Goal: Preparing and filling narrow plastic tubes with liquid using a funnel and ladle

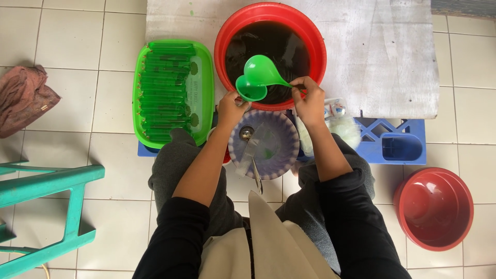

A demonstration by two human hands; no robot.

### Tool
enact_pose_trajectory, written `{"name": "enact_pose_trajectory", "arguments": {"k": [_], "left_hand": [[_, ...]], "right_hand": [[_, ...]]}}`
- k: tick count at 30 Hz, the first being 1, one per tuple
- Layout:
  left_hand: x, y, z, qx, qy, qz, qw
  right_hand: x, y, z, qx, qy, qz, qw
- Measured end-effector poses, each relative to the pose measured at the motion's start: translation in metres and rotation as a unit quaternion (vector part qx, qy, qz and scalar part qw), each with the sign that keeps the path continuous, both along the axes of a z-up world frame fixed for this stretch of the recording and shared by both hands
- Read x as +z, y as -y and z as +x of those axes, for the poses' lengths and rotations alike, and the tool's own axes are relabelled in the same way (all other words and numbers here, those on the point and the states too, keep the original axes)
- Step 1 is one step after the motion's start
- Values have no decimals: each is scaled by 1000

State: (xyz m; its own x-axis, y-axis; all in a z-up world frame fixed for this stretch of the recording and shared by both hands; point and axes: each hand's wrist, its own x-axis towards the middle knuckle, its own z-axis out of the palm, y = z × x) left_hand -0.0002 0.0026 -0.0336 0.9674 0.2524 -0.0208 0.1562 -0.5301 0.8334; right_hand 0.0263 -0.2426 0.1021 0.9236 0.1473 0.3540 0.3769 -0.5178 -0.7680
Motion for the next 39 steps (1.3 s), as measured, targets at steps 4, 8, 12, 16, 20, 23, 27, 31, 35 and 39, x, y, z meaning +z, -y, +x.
{"name": "enact_pose_trajectory", "arguments": {"k": [4, 8, 12, 16, 20, 23, 27, 31, 35, 39], "left_hand": [[14, 3, -3, 2, -13, 18, 1000], [19, 3, -6, 4, 2, 4, 1000], [15, 0, -4, 9, 14, -3, 1000], [14, -2, -3, 16, 14, 17, 1000], [19, -6, -4, 28, -4, 21, 999], [32, -11, -5, 31, 0, 8, 999], [37, -15, -9, 23, 16, -30, 999], [31, -21, -5, 21, 45, -38, 998], [32, -22, -3, 10, 74, -72, 995], [44, -22, -6, 9, 82, -96, 992]], "right_hand": [[-1, 4, -6, 33, 70, -29, 997], [5, 2, -11, 42, 97, -44, 993], [-22, 8, 10, -3, 94, -26, 995], [-60, 10, 26, -61, 61, 12, 996], [-135, 3, 42, -137, -101, -190, 967], [-175, -7, 51, -138, -132, -302, 934], [-190, -16, 53, -99, -169, -386, 901], [-222, -16, 66, -92, -239, -376, 891], [-228, -8, 76, -96, -322, -264, 904], [-206, -6, 76, -105, -336, -169, 921]]}}
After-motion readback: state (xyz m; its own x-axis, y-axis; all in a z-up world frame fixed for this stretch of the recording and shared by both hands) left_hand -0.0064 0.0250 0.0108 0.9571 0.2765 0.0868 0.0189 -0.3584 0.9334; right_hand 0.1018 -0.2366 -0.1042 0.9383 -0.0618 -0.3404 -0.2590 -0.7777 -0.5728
